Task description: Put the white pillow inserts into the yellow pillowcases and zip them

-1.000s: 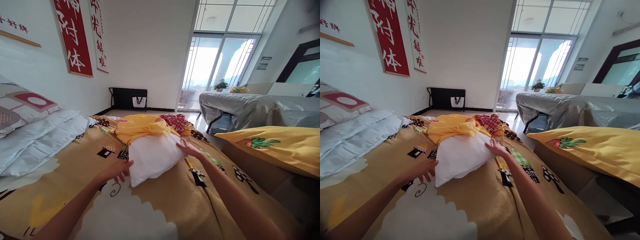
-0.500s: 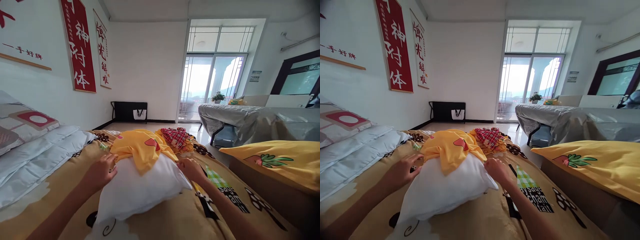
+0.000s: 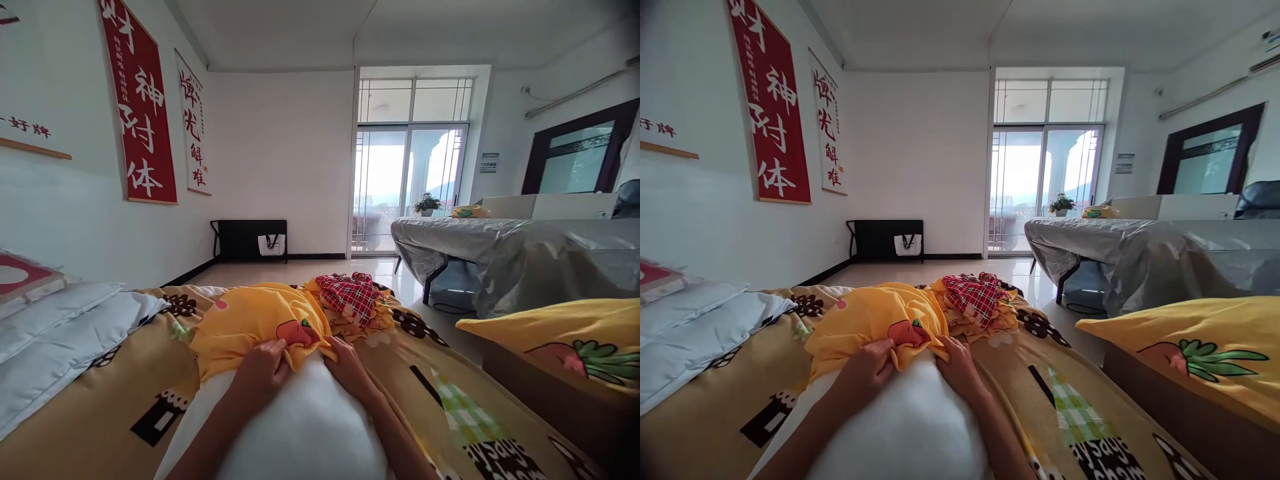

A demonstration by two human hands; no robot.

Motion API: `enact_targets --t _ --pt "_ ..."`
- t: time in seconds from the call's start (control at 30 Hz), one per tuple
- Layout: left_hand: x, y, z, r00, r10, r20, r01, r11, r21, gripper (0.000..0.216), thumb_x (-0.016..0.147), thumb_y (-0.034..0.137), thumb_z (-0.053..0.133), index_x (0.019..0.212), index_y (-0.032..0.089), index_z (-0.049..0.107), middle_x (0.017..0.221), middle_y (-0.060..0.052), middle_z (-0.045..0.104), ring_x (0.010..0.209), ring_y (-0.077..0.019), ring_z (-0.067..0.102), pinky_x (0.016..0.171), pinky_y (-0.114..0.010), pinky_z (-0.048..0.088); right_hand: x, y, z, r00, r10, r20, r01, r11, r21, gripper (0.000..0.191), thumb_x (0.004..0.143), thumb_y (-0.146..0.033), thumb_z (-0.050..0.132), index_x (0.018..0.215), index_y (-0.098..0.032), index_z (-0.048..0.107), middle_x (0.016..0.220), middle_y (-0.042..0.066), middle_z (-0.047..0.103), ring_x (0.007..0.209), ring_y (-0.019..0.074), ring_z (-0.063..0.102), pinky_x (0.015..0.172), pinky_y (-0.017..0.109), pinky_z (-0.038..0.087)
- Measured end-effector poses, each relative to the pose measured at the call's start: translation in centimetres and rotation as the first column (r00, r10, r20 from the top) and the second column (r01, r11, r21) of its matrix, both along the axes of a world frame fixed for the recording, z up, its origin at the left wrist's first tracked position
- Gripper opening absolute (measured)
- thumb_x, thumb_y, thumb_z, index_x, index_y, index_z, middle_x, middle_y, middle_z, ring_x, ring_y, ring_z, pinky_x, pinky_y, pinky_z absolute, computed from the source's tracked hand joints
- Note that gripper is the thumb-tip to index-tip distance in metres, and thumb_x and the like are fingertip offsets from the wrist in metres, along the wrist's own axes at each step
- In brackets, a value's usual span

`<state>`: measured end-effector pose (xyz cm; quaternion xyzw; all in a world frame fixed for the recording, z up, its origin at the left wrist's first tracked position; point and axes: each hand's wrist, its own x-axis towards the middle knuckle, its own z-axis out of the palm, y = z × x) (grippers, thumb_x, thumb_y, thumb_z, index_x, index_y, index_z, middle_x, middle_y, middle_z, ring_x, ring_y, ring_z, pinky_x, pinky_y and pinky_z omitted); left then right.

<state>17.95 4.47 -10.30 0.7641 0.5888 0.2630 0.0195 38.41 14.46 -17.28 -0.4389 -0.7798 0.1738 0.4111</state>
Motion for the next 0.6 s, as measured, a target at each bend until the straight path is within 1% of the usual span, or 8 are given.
enact_targets --t 0.07,0.13,0.2,0.3,0.37,0.43,0.5,0.6 --pt "-0.2 1.1 -1.5 0.996 0.016 0.084 -0.018 1.000 0.025 0.020 0.085 0.022 0.039 0.088 0.017 0.058 0.088 -0.009 0.066 0.085 -0.0217 0.060 0.074 -0.032 0.042 0.4 0.1 -0.3 0.995 0.057 -0.080 -0.060 0.997 -0.040 0.045 0.066 -0.016 0.049 0.108 -0.016 0.066 0.104 0.007 0.070 0.092 0.0217 0.062 0.082 0.030 0.044" --pt "-0.3 1.5 -2.5 0.994 0.028 0.102 -0.035 0.997 0.069 0.022 0.086 0.024 0.035 0.084 0.018 0.056 0.083 -0.007 0.064 0.081 -0.0216 0.059 0.072 -0.032 0.041 0.5 -0.2 0.0 0.989 0.065 -0.132 -0.074 0.995 -0.065 0.043 0.064 -0.015 0.050 0.103 -0.015 0.067 0.093 0.005 0.071 0.082 0.0191 0.061 0.074 0.027 0.044" --pt "-0.8 1.1 -2.5 0.995 0.019 0.093 -0.031 0.990 0.134 0.021 0.085 0.024 0.035 0.076 0.019 0.053 0.075 -0.005 0.062 0.074 -0.0203 0.057 0.067 -0.031 0.040 0.7 -0.9 1.0 0.989 0.059 -0.137 -0.069 0.995 -0.073 0.038 0.064 -0.016 0.050 0.098 -0.015 0.067 0.085 0.003 0.069 0.074 0.0166 0.058 0.067 0.024 0.043" --pt "-2.3 -1.2 -0.7 0.996 -0.012 0.083 -0.015 0.950 0.311 0.019 0.083 0.022 0.038 0.067 0.021 0.048 0.064 -0.001 0.056 0.063 -0.0167 0.053 0.061 -0.028 0.039 1.2 -2.7 3.0 0.992 0.079 -0.094 -0.086 0.994 -0.072 0.027 0.069 -0.019 0.052 0.091 -0.017 0.068 0.075 0.000 0.066 0.065 0.0132 0.053 0.060 0.022 0.040" --pt "-3.8 -3.5 0.9 0.996 -0.039 0.081 -0.002 0.891 0.453 0.017 0.083 0.023 0.041 0.070 0.021 0.052 0.063 0.001 0.056 0.062 -0.0154 0.052 0.061 -0.026 0.040 1.8 -4.3 4.4 0.997 0.070 -0.031 -0.072 0.997 -0.040 0.020 0.071 -0.021 0.054 0.086 -0.018 0.067 0.069 -0.002 0.064 0.061 0.0122 0.051 0.059 0.022 0.039" --pt "-5.5 -6.0 2.2 0.993 -0.026 0.118 -0.043 0.835 0.549 0.014 0.083 0.024 0.044 0.076 0.022 0.056 0.067 0.001 0.059 0.064 -0.0154 0.054 0.061 -0.025 0.041 2.4 -5.8 5.6 0.999 0.001 0.048 -0.003 0.999 0.040 0.019 0.072 -0.021 0.053 0.084 -0.020 0.067 0.067 -0.002 0.065 0.060 0.0129 0.052 0.060 0.023 0.039" --pt "-7.2 -8.3 3.0 0.985 0.002 0.174 -0.105 0.805 0.584 0.014 0.082 0.028 0.046 0.076 0.024 0.058 0.067 0.001 0.060 0.062 -0.0158 0.055 0.057 -0.025 0.041 3.1 -7.1 6.4 0.989 -0.107 0.104 0.091 0.985 0.147 0.023 0.072 -0.019 0.049 0.084 -0.022 0.068 0.068 0.000 0.067 0.062 0.0148 0.055 0.061 0.025 0.039" --pt "-10.3 -11.0 3.2 0.949 0.085 0.304 -0.248 0.797 0.551 0.020 0.080 0.038 0.047 0.071 0.027 0.061 0.064 0.002 0.059 0.057 -0.0158 0.052 0.054 -0.026 0.040 4.2 -8.2 6.9 0.960 -0.253 0.123 0.207 0.931 0.299 0.024 0.071 -0.019 0.049 0.082 -0.024 0.070 0.065 0.001 0.067 0.063 0.0174 0.057 0.059 0.026 0.039"
